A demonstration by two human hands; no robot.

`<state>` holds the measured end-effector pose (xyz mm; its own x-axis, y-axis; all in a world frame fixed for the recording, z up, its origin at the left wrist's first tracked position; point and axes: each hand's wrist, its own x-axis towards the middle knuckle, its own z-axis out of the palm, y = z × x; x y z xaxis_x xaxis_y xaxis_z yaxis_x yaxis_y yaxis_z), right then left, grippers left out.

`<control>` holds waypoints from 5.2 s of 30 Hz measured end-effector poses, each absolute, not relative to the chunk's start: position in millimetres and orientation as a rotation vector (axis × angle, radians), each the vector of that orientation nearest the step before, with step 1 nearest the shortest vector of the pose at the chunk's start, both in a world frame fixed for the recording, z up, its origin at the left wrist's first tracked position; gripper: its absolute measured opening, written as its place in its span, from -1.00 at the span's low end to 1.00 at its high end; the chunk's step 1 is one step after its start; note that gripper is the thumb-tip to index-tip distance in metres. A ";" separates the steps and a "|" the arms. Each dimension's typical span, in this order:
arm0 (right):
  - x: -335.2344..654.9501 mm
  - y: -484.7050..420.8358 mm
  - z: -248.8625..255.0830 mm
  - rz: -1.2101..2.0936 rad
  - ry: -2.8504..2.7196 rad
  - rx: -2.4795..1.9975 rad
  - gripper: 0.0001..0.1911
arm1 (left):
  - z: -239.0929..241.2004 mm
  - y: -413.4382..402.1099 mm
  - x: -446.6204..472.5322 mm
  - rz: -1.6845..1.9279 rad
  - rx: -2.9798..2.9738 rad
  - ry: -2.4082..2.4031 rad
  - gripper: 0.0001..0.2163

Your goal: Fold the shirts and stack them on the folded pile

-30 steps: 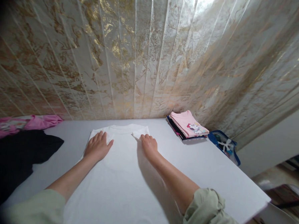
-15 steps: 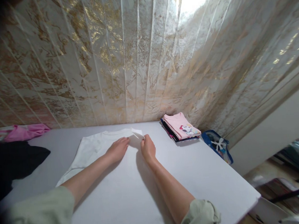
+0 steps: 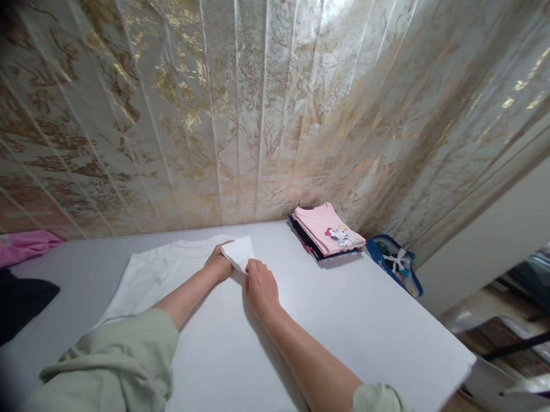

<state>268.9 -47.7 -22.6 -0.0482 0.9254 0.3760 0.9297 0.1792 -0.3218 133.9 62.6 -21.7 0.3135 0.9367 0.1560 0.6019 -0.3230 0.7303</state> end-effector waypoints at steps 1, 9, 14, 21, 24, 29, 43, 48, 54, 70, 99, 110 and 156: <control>268.8 -47.5 -23.7 -0.021 -1.977 -1.736 -0.57 | -22.6 64.8 133.4 0.806 1.989 1.370 -0.57; 266.0 -52.2 -15.7 -0.027 -2.080 -1.723 -0.54 | -3.2 101.4 129.9 0.857 1.658 1.222 -0.65; 261.7 -54.5 -12.3 -0.043 -2.040 -1.745 -0.54 | 3.9 105.6 132.5 0.794 1.547 1.197 -0.73; 265.8 -51.1 -18.1 -0.008 -1.985 -1.784 -0.42 | -10.3 98.2 152.1 0.750 1.565 1.196 -0.74; 268.0 -50.0 -21.9 -0.001 -1.998 -1.757 -0.41 | -13.6 101.2 152.7 0.747 1.588 1.233 -0.75; 273.3 -47.7 -26.6 0.042 -1.988 -1.657 -0.41 | -11.9 105.5 150.7 0.750 1.653 1.253 -0.58; 266.8 -56.7 -10.2 0.030 -2.004 -1.706 -0.64 | 4.9 81.0 128.3 0.827 2.108 1.454 -0.56; 269.2 -39.7 6.3 0.022 -2.019 -1.809 -0.67 | 15.0 52.5 56.6 0.830 2.224 1.767 -0.54; 244.1 15.7 17.0 0.039 -2.088 -1.970 -0.59 | 3.6 28.1 -21.2 0.609 2.248 2.075 -0.54; 224.8 28.9 -20.9 0.109 -2.013 -2.116 -0.25 | -18.3 21.4 -27.7 0.211 2.169 2.276 -0.37; 223.5 26.1 -18.5 0.075 -2.050 -2.145 -0.22 | -10.7 -18.5 39.5 0.392 2.618 1.780 -0.58; 224.2 27.4 -22.9 0.050 -2.042 -2.133 -0.24 | -19.5 -60.9 37.2 0.172 2.566 1.691 -0.40; 277.6 -233.0 -9.3 0.191 -2.658 -1.524 -0.29 | -25.3 -198.3 -20.5 0.278 2.722 1.570 -0.46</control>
